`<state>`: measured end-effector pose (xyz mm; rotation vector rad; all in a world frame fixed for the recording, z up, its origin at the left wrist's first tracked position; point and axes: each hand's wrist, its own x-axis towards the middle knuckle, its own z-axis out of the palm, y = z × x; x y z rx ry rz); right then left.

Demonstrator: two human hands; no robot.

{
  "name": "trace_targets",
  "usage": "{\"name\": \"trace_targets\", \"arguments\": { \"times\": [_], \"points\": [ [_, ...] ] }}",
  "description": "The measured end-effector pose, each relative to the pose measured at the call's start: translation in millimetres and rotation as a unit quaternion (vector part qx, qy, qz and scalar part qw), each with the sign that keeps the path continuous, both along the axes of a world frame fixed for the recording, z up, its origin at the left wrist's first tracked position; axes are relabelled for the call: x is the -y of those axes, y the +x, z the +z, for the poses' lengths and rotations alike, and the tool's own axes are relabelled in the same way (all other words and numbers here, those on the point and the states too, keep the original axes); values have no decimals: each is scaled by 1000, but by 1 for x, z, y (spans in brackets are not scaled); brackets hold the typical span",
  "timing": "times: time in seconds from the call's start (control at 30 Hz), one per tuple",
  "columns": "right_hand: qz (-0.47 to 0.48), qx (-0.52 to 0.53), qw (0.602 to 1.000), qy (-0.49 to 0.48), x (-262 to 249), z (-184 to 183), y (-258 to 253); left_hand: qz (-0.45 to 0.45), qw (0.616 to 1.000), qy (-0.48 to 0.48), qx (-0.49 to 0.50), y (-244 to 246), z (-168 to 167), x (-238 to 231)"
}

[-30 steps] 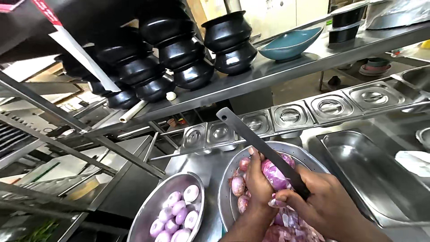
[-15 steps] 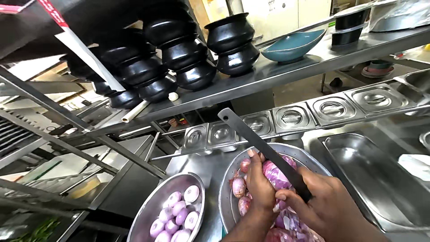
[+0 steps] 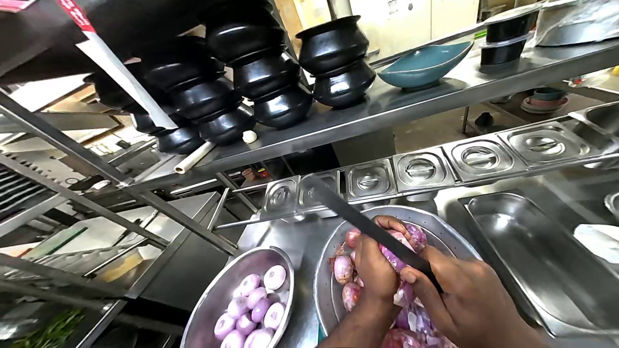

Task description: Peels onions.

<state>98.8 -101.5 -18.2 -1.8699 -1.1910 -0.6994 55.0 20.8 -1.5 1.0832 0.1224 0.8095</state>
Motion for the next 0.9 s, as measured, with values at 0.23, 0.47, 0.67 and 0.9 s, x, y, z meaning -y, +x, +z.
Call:
{"name": "trace_targets", "arguments": {
  "times": [0.23, 0.47, 0.67, 0.9],
  "points": [
    [56, 17, 990, -130, 8, -15, -18, 17, 973, -111, -200, 13, -1, -14],
    [-1, -174, 981, -80, 5, -11, 27, -50, 977, -133, -161, -6, -1, -11],
    [-4, -242, 968, -74, 5, -3, 34, -246, 927, -279, 42, -26, -17, -11],
    [68, -257, 962, -59, 4, 1, 15, -275, 937, -178, 123, -28, -30, -17]
  ]
}}
